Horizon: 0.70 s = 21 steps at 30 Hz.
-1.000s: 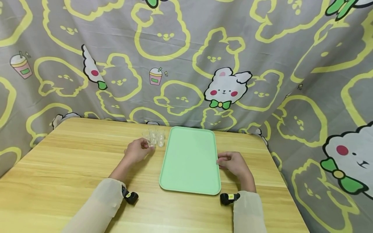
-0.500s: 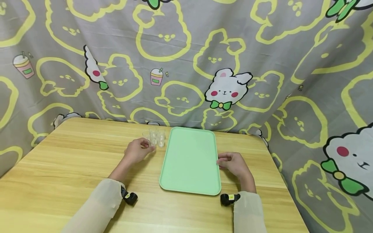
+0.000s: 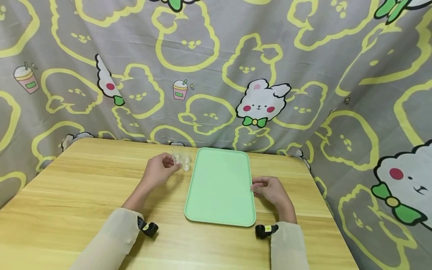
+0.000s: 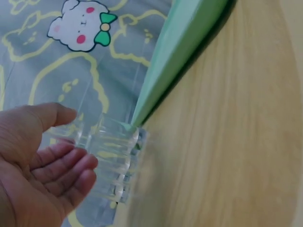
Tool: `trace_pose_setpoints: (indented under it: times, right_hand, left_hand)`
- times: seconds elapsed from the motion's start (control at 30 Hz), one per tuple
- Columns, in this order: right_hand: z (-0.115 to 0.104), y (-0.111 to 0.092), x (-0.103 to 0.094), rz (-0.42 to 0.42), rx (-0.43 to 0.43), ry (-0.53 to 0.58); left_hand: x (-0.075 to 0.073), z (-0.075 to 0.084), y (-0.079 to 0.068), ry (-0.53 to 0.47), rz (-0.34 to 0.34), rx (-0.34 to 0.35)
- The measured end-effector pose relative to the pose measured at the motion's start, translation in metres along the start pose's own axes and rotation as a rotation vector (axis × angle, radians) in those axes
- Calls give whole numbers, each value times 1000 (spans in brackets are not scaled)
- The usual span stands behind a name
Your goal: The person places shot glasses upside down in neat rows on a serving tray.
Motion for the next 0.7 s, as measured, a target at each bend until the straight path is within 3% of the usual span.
trace_pose_setpoints:
  times: [0.4,0.7]
  right_hand:
    - [0,-2,0,13,-4,-10]
    - [-2,-2,1,13,-14,-23]
  left_hand:
    - [13,13,11,-195,55,75]
    - [29,32,24,-215,69,188]
Point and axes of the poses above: each hand's wrist, its own y-axis towards the middle knuckle, its own x-axis out of the palm, z = x × y, the point moved 5 cm from there along y, towards the middle knuckle, and after that the axes turned 7 degrees about -y, right-handed, at the moved point
